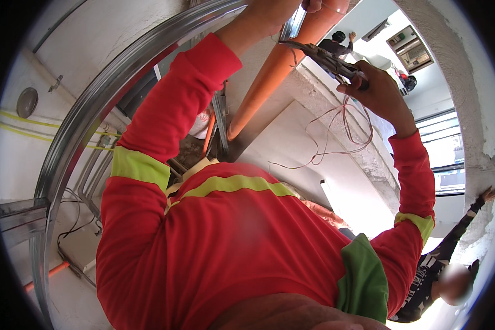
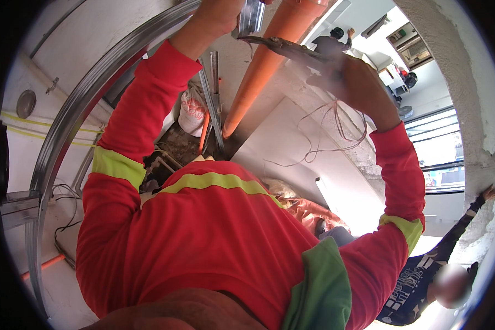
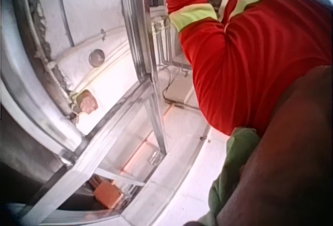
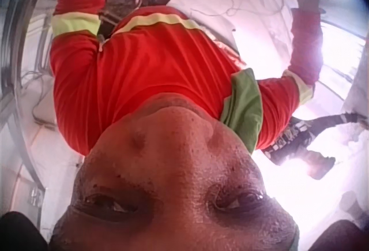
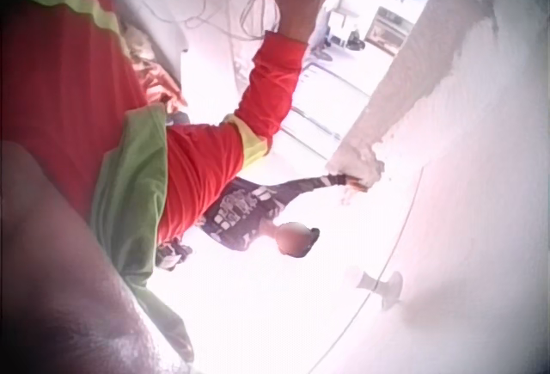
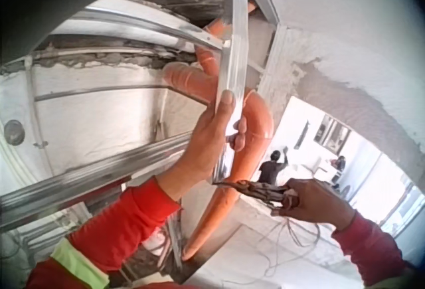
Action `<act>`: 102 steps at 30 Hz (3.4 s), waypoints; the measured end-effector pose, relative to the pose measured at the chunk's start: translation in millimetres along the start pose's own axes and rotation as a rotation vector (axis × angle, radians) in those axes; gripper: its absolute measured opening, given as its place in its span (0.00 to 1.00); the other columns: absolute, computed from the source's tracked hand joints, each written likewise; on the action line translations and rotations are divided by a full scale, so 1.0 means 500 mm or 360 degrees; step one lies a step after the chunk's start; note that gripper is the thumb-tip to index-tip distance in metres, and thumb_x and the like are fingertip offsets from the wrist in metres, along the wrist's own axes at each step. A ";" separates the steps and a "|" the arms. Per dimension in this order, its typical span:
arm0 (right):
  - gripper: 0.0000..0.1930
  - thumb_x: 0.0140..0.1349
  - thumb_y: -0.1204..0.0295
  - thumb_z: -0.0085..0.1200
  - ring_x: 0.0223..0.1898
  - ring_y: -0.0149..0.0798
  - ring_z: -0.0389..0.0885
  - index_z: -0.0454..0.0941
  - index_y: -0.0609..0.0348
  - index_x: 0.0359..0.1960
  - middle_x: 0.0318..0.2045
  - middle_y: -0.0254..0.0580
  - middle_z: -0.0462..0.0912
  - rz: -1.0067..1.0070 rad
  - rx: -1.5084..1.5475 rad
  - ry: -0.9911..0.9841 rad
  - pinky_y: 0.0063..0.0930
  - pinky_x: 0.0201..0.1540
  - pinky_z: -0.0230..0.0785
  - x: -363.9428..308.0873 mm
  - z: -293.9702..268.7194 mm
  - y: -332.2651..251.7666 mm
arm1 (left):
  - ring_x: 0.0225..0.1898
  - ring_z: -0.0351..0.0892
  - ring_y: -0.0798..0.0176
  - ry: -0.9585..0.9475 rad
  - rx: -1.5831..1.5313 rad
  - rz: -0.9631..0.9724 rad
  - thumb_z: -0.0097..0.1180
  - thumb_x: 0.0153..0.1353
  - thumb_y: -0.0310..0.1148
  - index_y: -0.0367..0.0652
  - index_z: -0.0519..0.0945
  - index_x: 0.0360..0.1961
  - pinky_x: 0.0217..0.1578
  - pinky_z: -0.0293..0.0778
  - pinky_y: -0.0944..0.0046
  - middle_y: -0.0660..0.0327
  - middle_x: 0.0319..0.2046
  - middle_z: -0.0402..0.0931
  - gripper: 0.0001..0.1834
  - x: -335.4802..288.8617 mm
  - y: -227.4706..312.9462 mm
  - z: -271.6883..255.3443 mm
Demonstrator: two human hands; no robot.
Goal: The person installs a metal ceiling grid by cutting, drilling, and hammering metal studs into place. They use tin snips, a power drill, and a hammer to secure the frame to the ceiling structure.
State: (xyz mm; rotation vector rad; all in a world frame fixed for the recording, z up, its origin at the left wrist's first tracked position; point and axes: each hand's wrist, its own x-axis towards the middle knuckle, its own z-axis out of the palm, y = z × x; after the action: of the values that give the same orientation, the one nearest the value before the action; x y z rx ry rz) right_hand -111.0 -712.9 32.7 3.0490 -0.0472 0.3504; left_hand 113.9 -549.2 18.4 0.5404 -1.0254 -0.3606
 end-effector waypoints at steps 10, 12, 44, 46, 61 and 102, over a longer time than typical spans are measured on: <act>0.21 0.67 0.50 0.58 0.23 0.52 0.85 0.77 0.58 0.30 0.20 0.48 0.82 0.0345 -0.0711 0.0171 0.43 0.26 0.76 -0.052 0.002 -0.066 | 0.22 0.71 0.73 -0.0218 -0.0088 0.0059 0.43 0.75 0.63 0.45 0.76 0.46 0.25 0.70 0.72 0.67 0.25 0.73 0.30 0.014 -0.020 -0.020; 0.26 0.68 0.45 0.57 0.22 0.53 0.84 0.78 0.59 0.29 0.19 0.50 0.81 0.0332 -0.0713 0.0197 0.42 0.25 0.76 -0.059 0.003 -0.073 | 0.22 0.72 0.72 -0.0592 -0.0140 0.0200 0.40 0.74 0.66 0.45 0.76 0.44 0.26 0.71 0.72 0.66 0.24 0.73 0.33 0.021 -0.024 -0.029; 0.22 0.64 0.51 0.67 0.21 0.37 0.77 0.75 0.58 0.32 0.20 0.38 0.79 0.0640 -0.0549 0.0017 0.33 0.30 0.69 -0.106 -0.055 -0.226 | 0.19 0.60 0.78 0.0001 0.0061 0.0317 0.45 0.78 0.54 0.48 0.66 0.41 0.19 0.58 0.75 0.72 0.22 0.63 0.19 0.014 -0.052 -0.002; 0.22 0.64 0.51 0.66 0.21 0.39 0.78 0.76 0.59 0.31 0.19 0.40 0.80 0.0708 -0.0714 -0.0026 0.35 0.29 0.70 -0.104 -0.053 -0.232 | 0.21 0.61 0.76 -0.0024 0.0076 0.0490 0.45 0.78 0.53 0.46 0.66 0.40 0.22 0.61 0.73 0.70 0.23 0.63 0.20 0.023 -0.057 -0.004; 0.21 0.64 0.52 0.67 0.22 0.34 0.78 0.80 0.58 0.34 0.20 0.38 0.81 0.0639 -0.0626 0.0013 0.32 0.30 0.69 -0.092 -0.053 -0.249 | 0.14 0.64 0.74 -0.0436 -0.0276 0.0181 0.44 0.78 0.55 0.48 0.73 0.30 0.16 0.62 0.71 0.70 0.15 0.66 0.25 0.033 -0.063 -0.048; 0.28 0.68 0.46 0.59 0.24 0.50 0.81 0.82 0.65 0.34 0.21 0.48 0.80 0.0446 -0.0957 -0.0428 0.43 0.35 0.71 0.014 -0.163 -0.359 | 0.30 0.74 0.63 0.0125 0.0490 0.0731 0.57 0.72 0.45 0.36 0.75 0.40 0.33 0.72 0.60 0.59 0.26 0.74 0.19 0.021 -0.036 -0.061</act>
State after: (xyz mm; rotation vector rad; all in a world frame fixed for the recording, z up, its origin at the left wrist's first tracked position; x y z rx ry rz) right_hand -115.6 -528.1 101.2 2.4642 -0.4990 -0.0617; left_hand 145.0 -561.7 2.7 0.5696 -1.1007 0.2275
